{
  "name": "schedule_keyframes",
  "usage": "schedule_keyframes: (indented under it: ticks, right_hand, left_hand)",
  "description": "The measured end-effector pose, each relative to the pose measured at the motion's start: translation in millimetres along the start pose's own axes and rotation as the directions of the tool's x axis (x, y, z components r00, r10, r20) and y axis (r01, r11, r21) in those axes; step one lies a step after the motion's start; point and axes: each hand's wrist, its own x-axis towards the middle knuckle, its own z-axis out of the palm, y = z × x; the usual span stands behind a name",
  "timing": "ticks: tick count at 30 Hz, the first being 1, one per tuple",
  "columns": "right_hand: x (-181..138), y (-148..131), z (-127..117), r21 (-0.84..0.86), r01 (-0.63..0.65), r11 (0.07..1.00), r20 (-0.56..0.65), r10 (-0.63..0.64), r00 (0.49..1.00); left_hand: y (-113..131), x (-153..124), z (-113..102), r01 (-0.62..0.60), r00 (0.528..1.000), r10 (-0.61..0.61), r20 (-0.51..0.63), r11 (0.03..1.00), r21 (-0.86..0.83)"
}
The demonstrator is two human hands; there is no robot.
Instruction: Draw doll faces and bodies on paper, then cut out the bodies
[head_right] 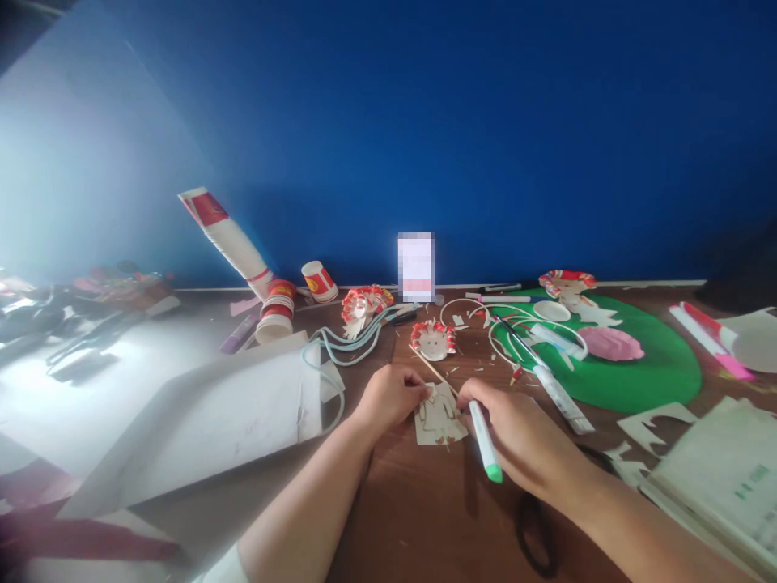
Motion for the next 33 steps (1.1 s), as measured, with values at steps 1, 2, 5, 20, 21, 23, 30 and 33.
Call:
schedule_keyframes:
  ticks: [1, 2, 5, 20, 21, 23, 30, 33]
  right_hand:
    - [-1, 0, 3, -0.016, -0.002, 1.0, -0.005, 0.002, 1.0]
    - [-1, -1, 5, -0.03, -0.006, 1.0, -0.01, 0.005, 1.0]
    - [1, -5, 5, -0.045, -0.017, 0.999, 0.029, 0.018, 0.999]
    - [3, -3, 7, -0.074, 0.033, 0.997, 0.034, -0.03, 0.999]
    - [3, -1, 8, -0.074, 0.047, 0.996, 0.03, -0.045, 0.999]
    - [4, 2, 10, -0.08, 0.066, 0.995, 0.026, -0.064, 0.998]
    - [5, 2, 7, -0.075, 0.063, 0.995, 0.022, -0.062, 0.998]
    - [4, -1, 0, -0.102, 0.025, 0.994, 0.003, -0.025, 1.0]
  left_hand:
    - [0, 0, 0, 0.001, 1.0, -0.001, 0.001, 1.0, -0.002]
    - [0, 0, 0, -0.001, 1.0, 0.001, 0.0, 1.0, -0.003]
    - [-1, 0, 0, -0.009, 1.0, 0.009, -0.007, 1.0, -0.001]
    - [-3, -1, 5, -0.143, 0.988, 0.147, -0.039, 0.986, 0.089]
    - [-3, -1, 5, -0.149, 0.987, 0.154, -0.041, 0.984, 0.1]
    - [-3, -2, 5, -0.16, 0.985, 0.166, -0.042, 0.98, 0.117]
    - [0, -6, 4, -0.152, 0.986, 0.16, -0.05, 0.978, 0.143]
    - [-2, -5, 6, -0.156, 0.983, 0.168, -0.079, 0.977, 0.146]
